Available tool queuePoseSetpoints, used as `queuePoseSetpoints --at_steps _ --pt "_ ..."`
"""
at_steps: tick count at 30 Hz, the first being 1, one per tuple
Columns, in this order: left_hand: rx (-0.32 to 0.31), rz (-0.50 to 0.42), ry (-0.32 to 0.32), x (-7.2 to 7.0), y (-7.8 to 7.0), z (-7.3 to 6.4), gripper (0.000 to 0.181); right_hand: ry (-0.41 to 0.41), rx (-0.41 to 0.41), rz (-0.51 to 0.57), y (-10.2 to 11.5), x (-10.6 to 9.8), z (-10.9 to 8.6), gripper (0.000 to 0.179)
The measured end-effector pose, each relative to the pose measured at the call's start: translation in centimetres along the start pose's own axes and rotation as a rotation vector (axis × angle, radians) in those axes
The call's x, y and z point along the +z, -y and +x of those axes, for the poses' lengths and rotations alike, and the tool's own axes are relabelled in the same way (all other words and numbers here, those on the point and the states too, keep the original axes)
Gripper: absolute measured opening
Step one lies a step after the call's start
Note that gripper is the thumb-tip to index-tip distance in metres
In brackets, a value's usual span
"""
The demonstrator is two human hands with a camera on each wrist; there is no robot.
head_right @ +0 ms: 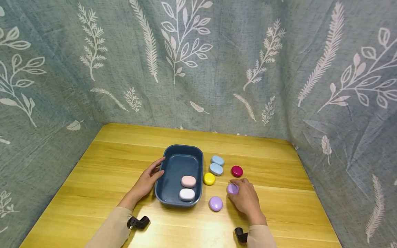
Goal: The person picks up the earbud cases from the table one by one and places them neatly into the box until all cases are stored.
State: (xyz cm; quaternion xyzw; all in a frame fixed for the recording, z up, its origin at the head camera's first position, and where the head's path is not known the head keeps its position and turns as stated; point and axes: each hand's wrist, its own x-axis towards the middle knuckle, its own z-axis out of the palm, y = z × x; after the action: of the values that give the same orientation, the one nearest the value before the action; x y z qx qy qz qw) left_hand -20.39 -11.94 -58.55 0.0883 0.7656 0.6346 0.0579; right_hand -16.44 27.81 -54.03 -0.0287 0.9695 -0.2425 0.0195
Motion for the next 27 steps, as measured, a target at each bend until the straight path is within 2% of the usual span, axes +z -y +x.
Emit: queuePoseSetpoints --at_steps 19,27 --pt "-0.003 -0.024 -0.003 0.1 -0.1 0.0 0.055 -0.01 0.009 -0.003 0.2 0.1 0.1 0.047" --pt "0.001 -0.015 -0.003 0.1 0.1 0.1 0.056 -0.048 -0.023 -0.005 1.0 -0.5 0.2 0.047"
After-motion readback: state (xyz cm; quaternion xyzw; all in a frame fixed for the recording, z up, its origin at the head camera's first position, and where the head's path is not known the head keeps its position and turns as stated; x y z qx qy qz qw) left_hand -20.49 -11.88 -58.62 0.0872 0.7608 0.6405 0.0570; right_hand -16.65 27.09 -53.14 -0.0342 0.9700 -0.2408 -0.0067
